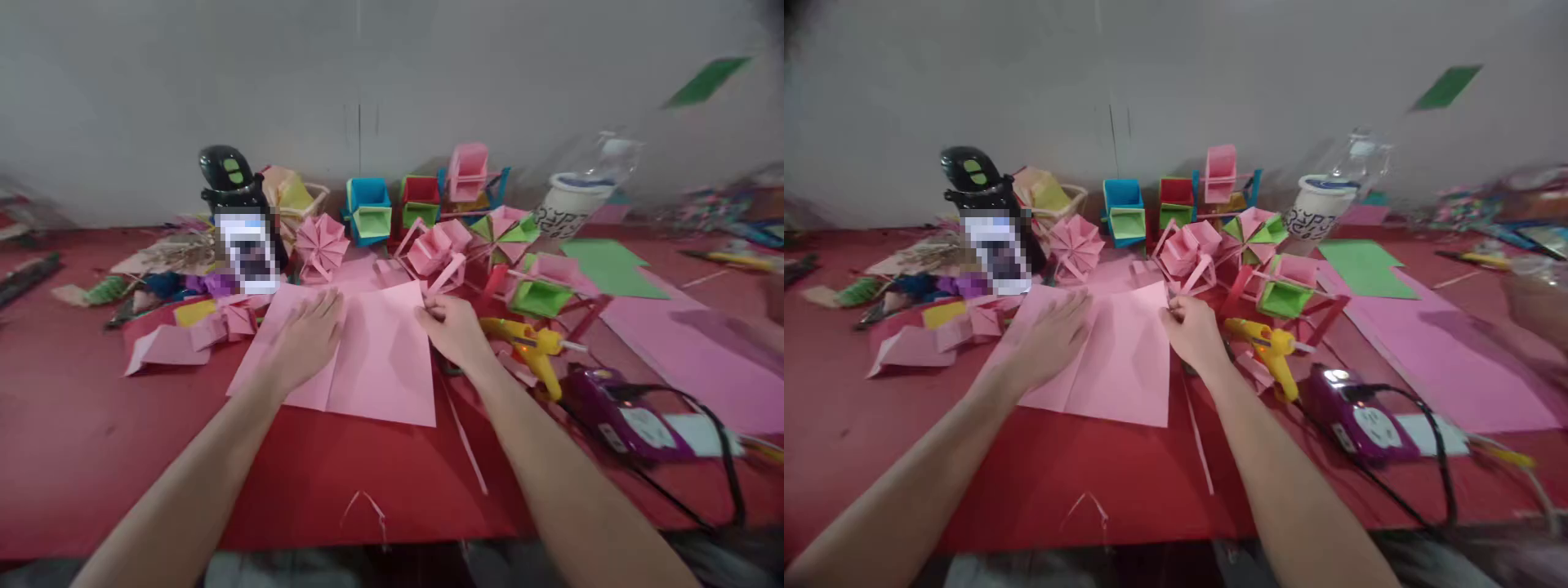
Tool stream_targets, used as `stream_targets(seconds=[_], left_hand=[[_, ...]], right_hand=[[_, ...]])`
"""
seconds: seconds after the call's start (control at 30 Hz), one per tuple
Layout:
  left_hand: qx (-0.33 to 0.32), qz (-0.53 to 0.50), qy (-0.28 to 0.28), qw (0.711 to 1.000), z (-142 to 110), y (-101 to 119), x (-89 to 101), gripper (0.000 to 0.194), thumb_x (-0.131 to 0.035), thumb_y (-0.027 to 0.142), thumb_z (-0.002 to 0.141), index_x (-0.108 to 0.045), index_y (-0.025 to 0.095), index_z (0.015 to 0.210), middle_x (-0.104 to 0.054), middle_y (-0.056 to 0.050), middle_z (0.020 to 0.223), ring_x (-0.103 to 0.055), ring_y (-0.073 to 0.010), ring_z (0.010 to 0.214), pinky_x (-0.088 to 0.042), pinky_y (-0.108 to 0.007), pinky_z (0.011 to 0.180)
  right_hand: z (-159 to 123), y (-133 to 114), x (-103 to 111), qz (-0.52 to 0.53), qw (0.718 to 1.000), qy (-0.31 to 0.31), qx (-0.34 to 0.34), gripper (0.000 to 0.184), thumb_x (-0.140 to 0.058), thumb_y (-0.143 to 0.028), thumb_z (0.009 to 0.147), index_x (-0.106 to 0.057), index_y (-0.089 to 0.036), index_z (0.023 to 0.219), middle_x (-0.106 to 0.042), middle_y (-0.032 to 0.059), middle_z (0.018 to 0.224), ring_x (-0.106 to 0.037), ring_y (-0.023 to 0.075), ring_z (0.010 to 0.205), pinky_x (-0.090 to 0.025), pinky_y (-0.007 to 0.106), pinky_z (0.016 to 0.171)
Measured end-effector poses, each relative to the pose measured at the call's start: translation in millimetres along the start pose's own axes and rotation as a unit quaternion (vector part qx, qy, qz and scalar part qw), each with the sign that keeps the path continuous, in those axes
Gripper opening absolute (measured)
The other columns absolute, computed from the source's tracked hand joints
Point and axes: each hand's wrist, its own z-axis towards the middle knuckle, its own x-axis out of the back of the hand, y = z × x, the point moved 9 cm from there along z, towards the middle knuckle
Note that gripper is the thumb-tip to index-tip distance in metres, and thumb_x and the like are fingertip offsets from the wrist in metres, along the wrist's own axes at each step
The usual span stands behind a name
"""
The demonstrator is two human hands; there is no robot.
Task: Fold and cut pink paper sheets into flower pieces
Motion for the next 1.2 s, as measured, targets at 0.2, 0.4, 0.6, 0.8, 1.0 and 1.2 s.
stream_targets(seconds=[0.2, 0.4, 0.6, 0.8, 1.0, 1.2], left_hand=[[-0.03, 0.002, -0.024, 0.999, 0, 6, -10.8, 0.057, -0.022, 0.025, 0.103, -0.032, 0.008, 0.157, -0.036, -0.014, 0.164, -0.031, -0.0256, 0.153, -0.025, -0.046, 0.124], [0.001, 0.024, -0.005, 1.0, -3, 9, 2.3, 0.053, -0.026, 0.027, 0.103, -0.04, 0.013, 0.152, -0.04, -0.012, 0.162, -0.042, -0.0278, 0.146, -0.036, -0.046, 0.116], [0.009, 0.031, 0.001, 0.999, -3, 12, 5.8, 0.051, -0.026, 0.026, 0.103, -0.045, 0.012, 0.149, -0.046, -0.012, 0.158, -0.045, -0.0312, 0.14, -0.037, -0.05, 0.115], [0.011, 0.006, -0.025, 1.0, 5, -2, -13.8, 0.056, -0.021, 0.028, 0.104, -0.032, 0.014, 0.158, -0.033, -0.012, 0.165, -0.029, -0.0322, 0.153, -0.025, -0.054, 0.122], [0.021, -0.007, -0.038, 0.999, 6, -5, -17.4, 0.058, -0.02, 0.028, 0.104, -0.029, 0.016, 0.16, -0.028, -0.01, 0.168, -0.025, -0.0316, 0.154, -0.022, -0.055, 0.123], [0.024, -0.008, -0.044, 0.999, 5, -3, -15.5, 0.058, -0.019, 0.03, 0.105, -0.03, 0.015, 0.16, -0.028, -0.009, 0.168, -0.024, -0.0308, 0.155, -0.023, -0.055, 0.124]], right_hand=[[0, -4, 0, 0.004, 1.0, -0.003, 0.023, 0.018, -0.06, -0.033, 0.087, -0.067, -0.017, 0.083, -0.074, 0.0082, 0.081, -0.071, 0.024, 0.079, -0.048, 0.032, 0.074], [-2, -3, 2, 0.01, 1.0, -0.018, -0.005, 0.022, -0.064, -0.037, 0.086, -0.07, -0.016, 0.092, -0.075, 0.0083, 0.088, -0.069, 0.0229, 0.08, -0.05, 0.032, 0.075], [-5, -8, -3, -0.04, 0.998, -0.057, 0.004, 0.015, -0.061, -0.031, 0.086, -0.063, -0.019, 0.077, -0.066, 0.0017, 0.073, -0.061, 0.0173, 0.068, -0.042, 0.029, 0.068], [-7, -9, -6, -0.15, 0.985, -0.081, -0.005, 0.036, -0.054, -0.028, 0.091, -0.04, -0.021, 0.059, -0.044, -0.0033, 0.055, -0.045, 0.0129, 0.055, -0.03, 0.028, 0.059], [-8, -4, -9, -0.178, 0.979, -0.096, -0.023, 0.028, -0.057, -0.026, 0.09, -0.05, -0.02, 0.063, -0.059, 0.0024, 0.063, -0.055, 0.0168, 0.062, -0.032, 0.029, 0.061], [-11, -9, -12, -0.192, 0.974, -0.121, -0.03, 0.032, -0.059, -0.023, 0.088, -0.045, -0.021, 0.06, -0.055, 0.0007, 0.059, -0.048, 0.0149, 0.057, -0.03, 0.029, 0.059]])
